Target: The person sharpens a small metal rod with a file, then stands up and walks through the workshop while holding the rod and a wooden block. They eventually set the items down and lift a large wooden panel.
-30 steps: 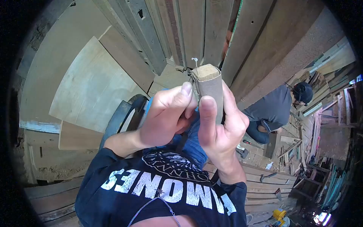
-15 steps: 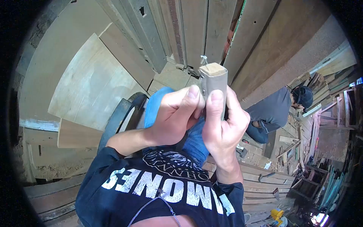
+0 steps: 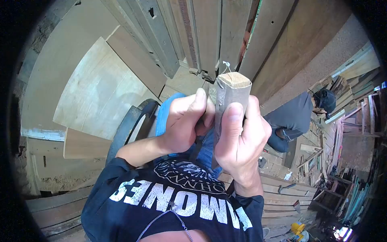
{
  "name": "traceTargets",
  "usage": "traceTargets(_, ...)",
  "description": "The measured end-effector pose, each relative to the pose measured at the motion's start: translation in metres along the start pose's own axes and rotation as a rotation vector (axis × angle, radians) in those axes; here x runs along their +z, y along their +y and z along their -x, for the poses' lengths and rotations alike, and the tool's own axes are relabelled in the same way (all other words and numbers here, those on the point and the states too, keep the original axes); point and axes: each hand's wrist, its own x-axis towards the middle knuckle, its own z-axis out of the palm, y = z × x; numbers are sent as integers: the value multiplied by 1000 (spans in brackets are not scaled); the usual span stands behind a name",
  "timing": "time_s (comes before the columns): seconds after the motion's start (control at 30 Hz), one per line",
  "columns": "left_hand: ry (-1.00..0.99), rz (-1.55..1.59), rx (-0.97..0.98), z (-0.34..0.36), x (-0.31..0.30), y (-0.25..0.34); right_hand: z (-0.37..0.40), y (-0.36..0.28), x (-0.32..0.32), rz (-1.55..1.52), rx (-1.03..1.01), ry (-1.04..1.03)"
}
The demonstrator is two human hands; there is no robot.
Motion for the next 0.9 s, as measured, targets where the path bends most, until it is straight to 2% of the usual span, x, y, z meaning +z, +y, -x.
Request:
traceTargets(0.17, 48, 94, -24, -2, 2, -2, -2, -3, 3, -100, 15, -22)
traceTargets(0.37, 61, 123, -57, -3, 4, -8, -2, -3, -1, -48, 48, -49)
traceTargets(0.9, 86, -46, -91, -8, -2, -14, 1, 12, 5, 31, 49, -13)
